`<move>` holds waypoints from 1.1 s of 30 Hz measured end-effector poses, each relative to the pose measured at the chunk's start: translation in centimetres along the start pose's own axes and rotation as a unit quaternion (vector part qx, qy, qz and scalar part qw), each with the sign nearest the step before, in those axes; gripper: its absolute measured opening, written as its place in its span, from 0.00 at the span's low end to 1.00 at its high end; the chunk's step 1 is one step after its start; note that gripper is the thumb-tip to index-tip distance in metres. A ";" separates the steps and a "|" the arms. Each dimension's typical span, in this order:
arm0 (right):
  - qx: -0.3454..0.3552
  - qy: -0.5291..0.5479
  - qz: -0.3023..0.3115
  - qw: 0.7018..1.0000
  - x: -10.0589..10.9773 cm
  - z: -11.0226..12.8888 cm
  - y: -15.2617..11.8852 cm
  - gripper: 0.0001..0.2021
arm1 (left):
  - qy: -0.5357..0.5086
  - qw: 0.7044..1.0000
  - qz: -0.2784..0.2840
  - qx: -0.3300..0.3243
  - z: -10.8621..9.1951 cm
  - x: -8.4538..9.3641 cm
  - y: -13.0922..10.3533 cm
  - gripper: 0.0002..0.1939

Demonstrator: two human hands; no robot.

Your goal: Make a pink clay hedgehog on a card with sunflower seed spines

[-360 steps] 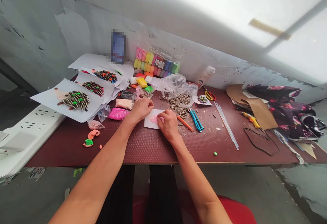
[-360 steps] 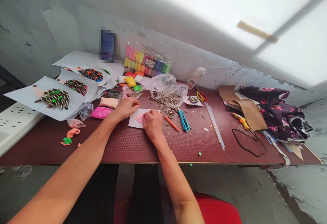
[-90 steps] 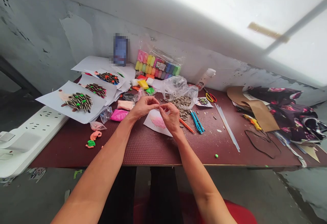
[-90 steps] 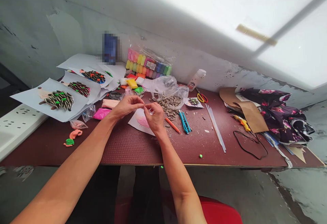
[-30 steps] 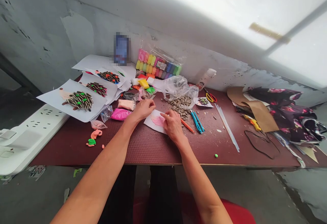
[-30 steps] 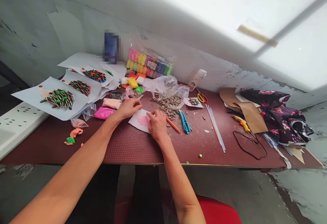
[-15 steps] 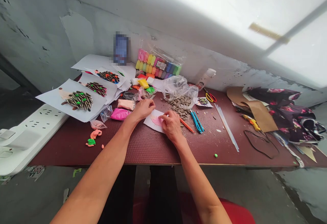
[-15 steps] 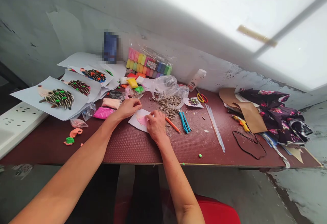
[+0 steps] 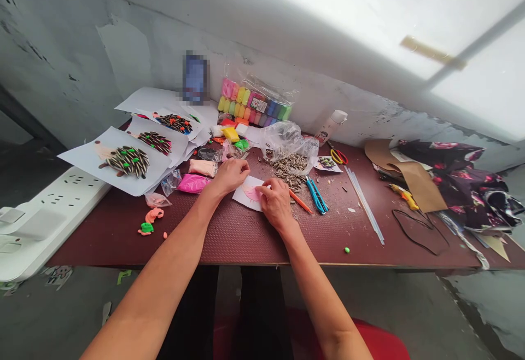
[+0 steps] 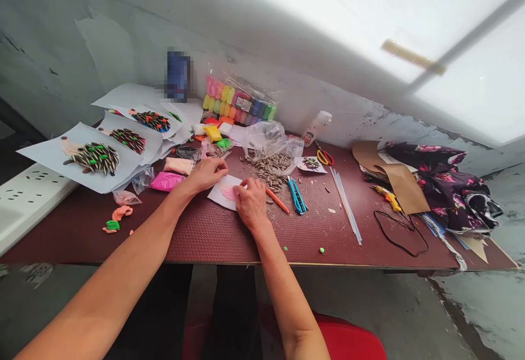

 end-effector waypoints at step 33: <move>-0.014 0.001 -0.001 1.000 -0.1 -0.2 -0.4 0.18 | 0.016 0.998 0.052 -0.038 -1.1 -0.1 -0.2 0.11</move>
Point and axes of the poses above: each hand's wrist, its own y-axis towards the middle knuckle, its own x-axis out of the back of the hand, z = x × y, the point moved 5 cm from there along y, towards the middle knuckle, and after that the axes turned 13 degrees about y, right-handed, at the moved point
